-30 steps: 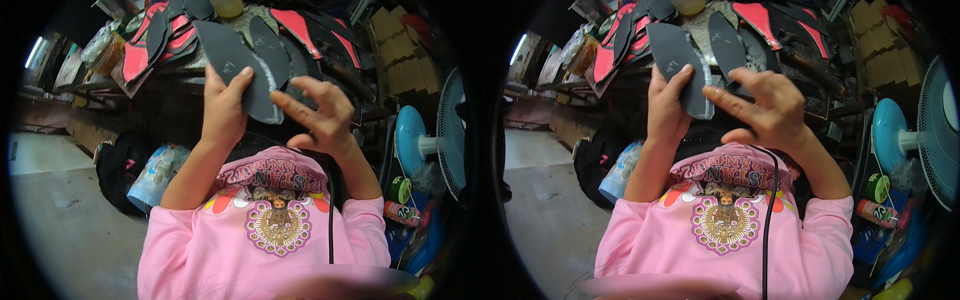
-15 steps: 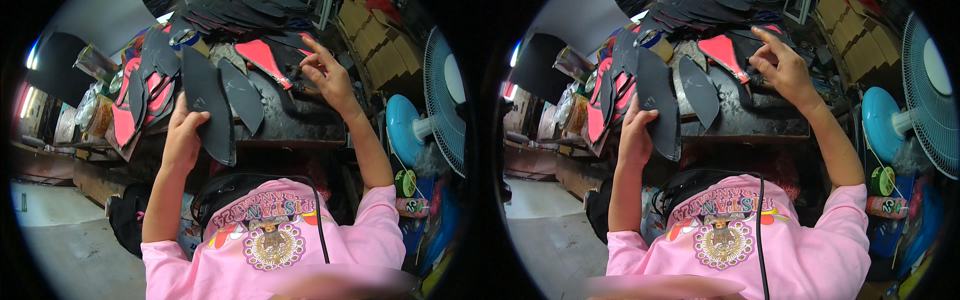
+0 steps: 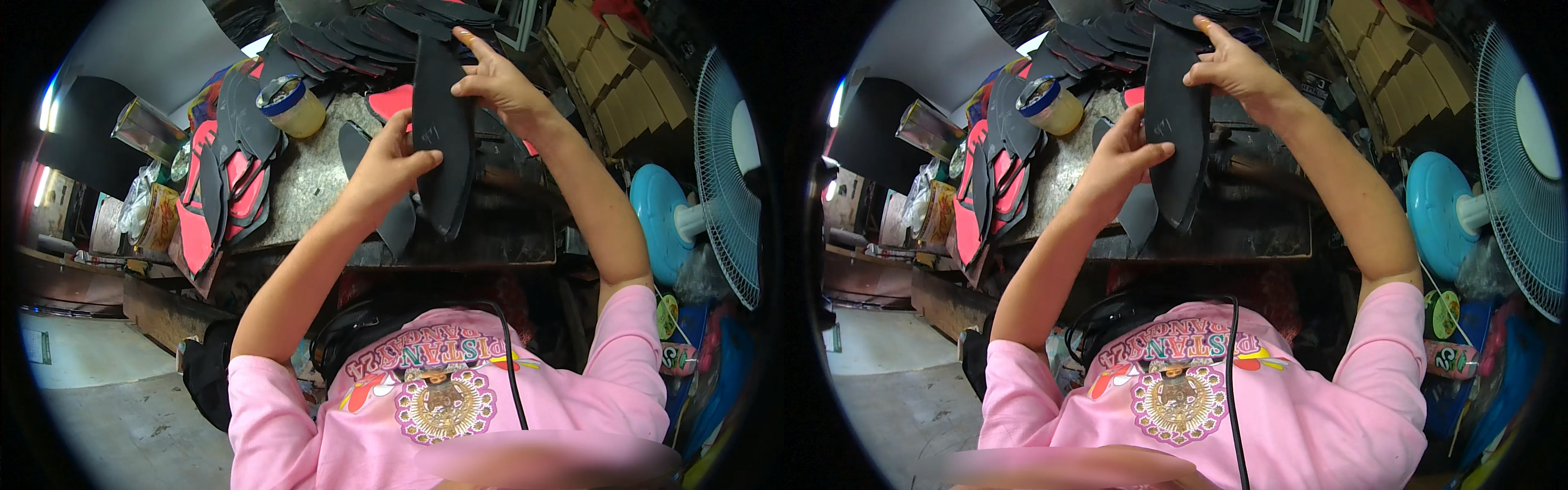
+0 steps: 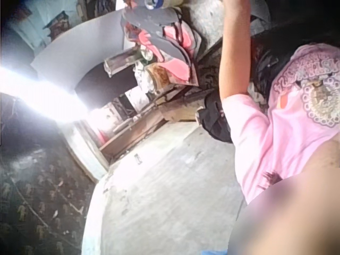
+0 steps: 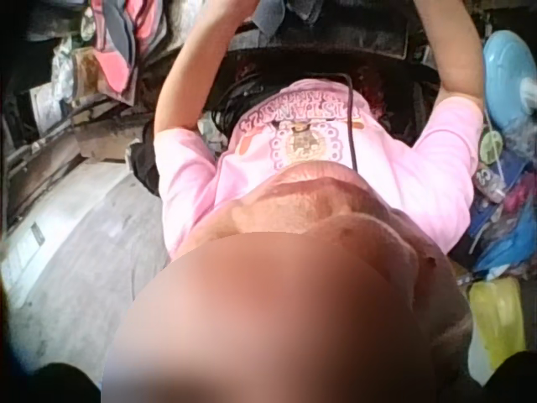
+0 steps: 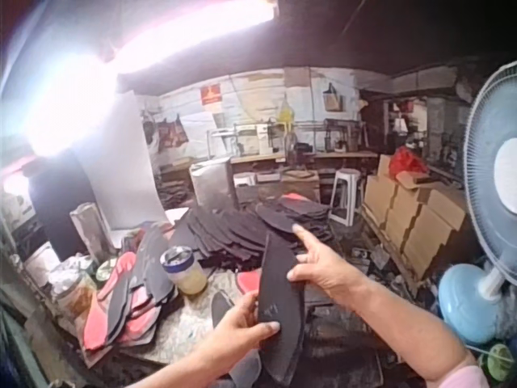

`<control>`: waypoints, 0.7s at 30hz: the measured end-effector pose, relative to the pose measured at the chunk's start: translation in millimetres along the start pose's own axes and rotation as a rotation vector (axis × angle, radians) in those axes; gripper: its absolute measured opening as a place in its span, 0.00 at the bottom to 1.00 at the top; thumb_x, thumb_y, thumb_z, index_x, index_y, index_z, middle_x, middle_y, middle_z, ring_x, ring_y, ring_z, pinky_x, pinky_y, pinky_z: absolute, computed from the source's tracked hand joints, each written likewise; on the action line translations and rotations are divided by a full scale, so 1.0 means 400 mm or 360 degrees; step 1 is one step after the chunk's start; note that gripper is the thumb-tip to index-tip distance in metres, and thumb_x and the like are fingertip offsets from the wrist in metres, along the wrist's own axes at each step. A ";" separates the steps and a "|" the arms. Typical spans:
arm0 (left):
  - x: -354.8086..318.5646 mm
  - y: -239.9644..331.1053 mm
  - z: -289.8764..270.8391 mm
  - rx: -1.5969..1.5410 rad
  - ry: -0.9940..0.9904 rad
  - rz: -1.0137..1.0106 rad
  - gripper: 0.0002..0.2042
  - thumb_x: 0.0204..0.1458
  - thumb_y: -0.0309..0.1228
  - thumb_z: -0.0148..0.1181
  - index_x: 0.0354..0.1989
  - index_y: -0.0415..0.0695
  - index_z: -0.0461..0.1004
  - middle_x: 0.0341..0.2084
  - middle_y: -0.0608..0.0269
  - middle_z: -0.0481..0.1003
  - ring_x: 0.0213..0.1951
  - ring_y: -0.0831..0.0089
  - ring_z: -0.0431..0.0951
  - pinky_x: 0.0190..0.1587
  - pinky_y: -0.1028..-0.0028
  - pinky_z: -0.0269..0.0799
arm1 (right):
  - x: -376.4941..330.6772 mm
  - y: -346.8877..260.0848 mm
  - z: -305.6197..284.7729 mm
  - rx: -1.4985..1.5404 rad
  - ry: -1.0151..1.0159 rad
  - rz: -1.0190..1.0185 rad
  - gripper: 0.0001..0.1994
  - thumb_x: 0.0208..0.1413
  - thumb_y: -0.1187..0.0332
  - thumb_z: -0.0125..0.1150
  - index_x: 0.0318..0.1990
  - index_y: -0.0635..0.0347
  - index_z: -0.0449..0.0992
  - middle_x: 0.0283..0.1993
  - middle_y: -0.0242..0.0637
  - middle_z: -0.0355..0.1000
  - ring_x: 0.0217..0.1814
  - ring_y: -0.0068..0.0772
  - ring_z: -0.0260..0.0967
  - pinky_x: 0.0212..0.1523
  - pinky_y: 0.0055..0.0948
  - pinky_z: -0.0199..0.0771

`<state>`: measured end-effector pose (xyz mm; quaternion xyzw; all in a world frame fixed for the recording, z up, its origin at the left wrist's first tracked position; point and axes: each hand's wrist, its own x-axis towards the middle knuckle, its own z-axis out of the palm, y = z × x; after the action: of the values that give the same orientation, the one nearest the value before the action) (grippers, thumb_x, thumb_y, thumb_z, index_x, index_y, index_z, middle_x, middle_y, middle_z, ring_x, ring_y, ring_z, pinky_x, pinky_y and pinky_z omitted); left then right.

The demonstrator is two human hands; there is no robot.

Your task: The person sorts and stacks black and pink shoe insoles on a workbench. They repeatedly pick up insoles, flip them, and arrange them into piles, occasionally moving other items aside to access the work area.

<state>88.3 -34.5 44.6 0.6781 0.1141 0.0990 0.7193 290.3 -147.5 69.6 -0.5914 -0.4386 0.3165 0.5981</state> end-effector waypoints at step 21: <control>-0.187 -0.129 -0.191 0.1999 0.0586 0.0837 0.28 0.57 0.41 0.60 0.62 0.39 0.63 0.57 0.45 0.67 0.57 0.45 0.68 0.57 0.56 0.68 | 0.357 0.122 -0.174 -0.1155 0.0243 -0.0117 0.48 0.45 0.68 0.65 0.75 0.53 0.47 0.59 0.55 0.70 0.60 0.49 0.70 0.62 0.41 0.69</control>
<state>-6.5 12.9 -9.0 0.9423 0.1020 0.2981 0.1131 418.8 -44.5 48.7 -0.7707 -0.4973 0.0738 0.3914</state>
